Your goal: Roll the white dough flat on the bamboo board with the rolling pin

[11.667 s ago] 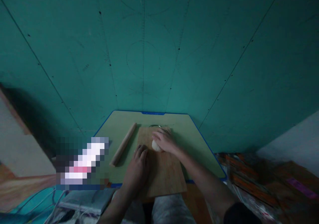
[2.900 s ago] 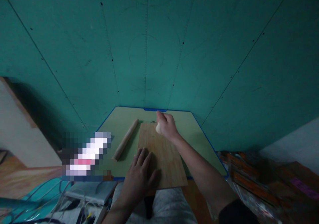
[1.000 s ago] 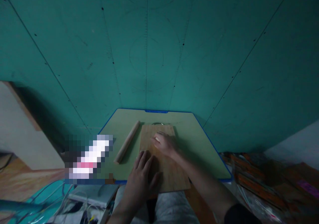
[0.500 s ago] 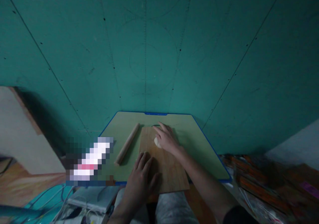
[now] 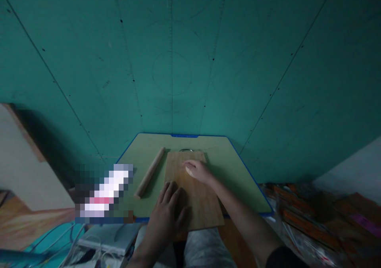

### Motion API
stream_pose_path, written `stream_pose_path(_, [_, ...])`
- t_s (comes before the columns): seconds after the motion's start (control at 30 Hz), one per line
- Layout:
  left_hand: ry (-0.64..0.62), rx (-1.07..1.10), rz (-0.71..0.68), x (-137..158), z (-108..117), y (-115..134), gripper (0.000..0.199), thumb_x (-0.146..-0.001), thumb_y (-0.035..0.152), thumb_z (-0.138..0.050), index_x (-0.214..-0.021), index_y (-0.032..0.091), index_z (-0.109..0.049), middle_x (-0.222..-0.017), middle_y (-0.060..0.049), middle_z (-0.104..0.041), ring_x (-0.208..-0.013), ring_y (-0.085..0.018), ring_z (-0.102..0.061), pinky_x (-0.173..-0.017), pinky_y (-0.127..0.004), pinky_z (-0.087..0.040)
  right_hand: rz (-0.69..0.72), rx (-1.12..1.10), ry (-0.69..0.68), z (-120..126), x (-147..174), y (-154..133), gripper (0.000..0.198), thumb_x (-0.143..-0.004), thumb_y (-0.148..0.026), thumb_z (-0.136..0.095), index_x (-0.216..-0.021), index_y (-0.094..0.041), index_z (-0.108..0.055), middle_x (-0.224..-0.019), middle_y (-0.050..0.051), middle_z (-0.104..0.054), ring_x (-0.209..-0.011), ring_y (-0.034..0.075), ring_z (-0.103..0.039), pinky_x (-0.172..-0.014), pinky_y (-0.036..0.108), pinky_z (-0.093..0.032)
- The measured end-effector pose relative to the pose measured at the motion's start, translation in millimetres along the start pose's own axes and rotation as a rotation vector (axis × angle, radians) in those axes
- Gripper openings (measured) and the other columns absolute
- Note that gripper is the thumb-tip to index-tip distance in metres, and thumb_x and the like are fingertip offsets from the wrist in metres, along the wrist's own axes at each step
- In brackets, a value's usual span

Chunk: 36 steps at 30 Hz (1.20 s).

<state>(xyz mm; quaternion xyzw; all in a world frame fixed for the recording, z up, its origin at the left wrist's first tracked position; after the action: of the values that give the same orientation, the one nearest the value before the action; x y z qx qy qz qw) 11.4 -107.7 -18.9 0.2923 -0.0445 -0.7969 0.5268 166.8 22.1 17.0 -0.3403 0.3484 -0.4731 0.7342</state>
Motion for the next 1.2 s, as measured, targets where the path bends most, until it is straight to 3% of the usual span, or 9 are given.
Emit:
stream_pose_path(0.13, [-0.051,-0.042,0.032,-7.6,6.9,-0.7,0.043,-0.089,0.033,-0.057,-0.130,0.022,-0.057,-0.142,-0.014,-0.056,-0.137,-0.035,-0.046,-0.108,-0.060,-0.041,-0.048,-0.266,-0.040,12.7,-4.1,-8.5,0.037,-0.096,-0.035,-0.040,-0.116,-0.021,-0.068,-0.122,0.009,-0.071,-0.110,0.019,-0.067,-0.092,0.035,-0.052])
stream_pose_path(0.23, [-0.059,-0.025,0.085,-33.9,19.6,5.0,0.041,-0.092,0.031,-0.052,-0.132,0.020,-0.053,-0.137,-0.014,-0.058,-0.126,-0.031,-0.056,-0.106,-0.054,-0.044,-0.072,-0.468,0.041,23.5,-1.1,-9.4,0.039,-0.096,-0.037,-0.036,-0.119,-0.021,-0.064,-0.129,0.010,-0.066,-0.117,0.018,-0.063,-0.100,0.035,-0.048])
stream_pose_path(0.3, [-0.043,-0.035,0.061,-62.2,23.0,15.7,0.049,-0.094,0.037,-0.050,-0.139,0.017,-0.047,-0.146,-0.018,-0.049,-0.131,-0.031,-0.051,-0.106,-0.049,-0.045,-0.075,-0.371,0.209,30.5,2.9,-2.3,0.036,-0.094,-0.036,-0.037,-0.111,-0.022,-0.064,-0.125,0.008,-0.068,-0.118,0.018,-0.062,-0.103,0.035,-0.046])
stream_pose_path(0.37, [-0.110,-0.112,0.015,-92.6,15.1,29.1,0.052,-0.093,0.039,-0.054,-0.138,0.013,-0.050,-0.147,-0.021,-0.047,-0.135,-0.035,-0.046,-0.108,-0.052,-0.042,-0.098,-0.246,0.345,31.0,8.6,8.3,0.032,-0.092,-0.036,-0.038,-0.103,-0.021,-0.064,-0.117,0.008,-0.069,-0.116,0.020,-0.062,-0.103,0.037,-0.046])
stream_pose_path(0.5, [-0.246,-0.144,-0.072,-131.0,-12.1,48.5,0.025,-0.092,0.019,-0.050,-0.108,0.013,-0.068,-0.110,-0.018,-0.070,-0.107,-0.029,-0.065,-0.091,-0.042,-0.053,-0.131,-0.148,0.398,17.8,18.5,25.1,0.028,-0.090,-0.032,-0.041,-0.104,-0.021,-0.063,-0.114,0.010,-0.068,-0.113,0.023,-0.062,-0.103,0.041,-0.045])
stream_pose_path(0.57, [-0.254,-0.135,-0.098,-132.0,-17.9,47.9,0.025,-0.091,0.013,-0.048,-0.105,0.015,-0.069,-0.103,-0.015,-0.072,-0.102,-0.026,-0.066,-0.090,-0.039,-0.053,-0.135,-0.116,0.415,14.3,21.9,27.9,0.029,-0.092,-0.028,-0.038,-0.108,-0.022,-0.062,-0.118,0.009,-0.067,-0.115,0.022,-0.061,-0.105,0.040,-0.044])
stream_pose_path(0.77, [-0.196,-0.089,-0.131,-97.6,-3.5,15.6,0.026,-0.096,0.019,-0.046,-0.113,0.016,-0.065,-0.130,-0.015,-0.060,-0.122,-0.025,-0.055,-0.100,-0.038,-0.050,-0.133,-0.075,0.396,12.2,23.4,25.3,0.026,-0.093,-0.027,-0.040,-0.111,-0.023,-0.060,-0.118,0.008,-0.068,-0.112,0.021,-0.063,-0.102,0.039,-0.046])
stream_pose_path(0.97, [-0.308,-0.108,-0.176,-101.8,-7.2,21.5,0.022,-0.095,0.018,-0.048,-0.088,0.019,-0.068,-0.096,-0.010,-0.067,-0.099,-0.024,-0.062,-0.085,-0.033,-0.053,-0.110,-0.094,0.458,13.3,22.3,24.9,0.023,-0.090,-0.025,-0.041,-0.104,-0.024,-0.060,-0.110,0.007,-0.070,-0.105,0.020,-0.064,-0.097,0.038,-0.048])
stream_pose_path(1.2, [-0.283,-0.123,-0.127,-127.9,-3.6,34.3,0.040,-0.101,0.030,-0.035,-0.084,0.017,-0.069,-0.087,-0.010,-0.072,-0.084,-0.021,-0.070,-0.079,-0.032,-0.054,-0.129,-0.122,0.542,24.3,24.9,26.2,0.022,-0.090,-0.029,-0.037,-0.095,-0.024,-0.058,-0.097,0.006,-0.069,-0.096,0.021,-0.064,-0.090,0.035,-0.049])
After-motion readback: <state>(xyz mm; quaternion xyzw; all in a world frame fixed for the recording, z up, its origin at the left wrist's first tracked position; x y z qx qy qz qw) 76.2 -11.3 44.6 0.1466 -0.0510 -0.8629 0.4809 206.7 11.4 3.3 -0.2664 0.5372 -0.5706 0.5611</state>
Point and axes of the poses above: each hand's wrist, its own x-axis away from the middle knuckle, its own z-axis out of the back of the hand, y = z × x, the point moved 4 cm from there along -x, towards the middle knuckle
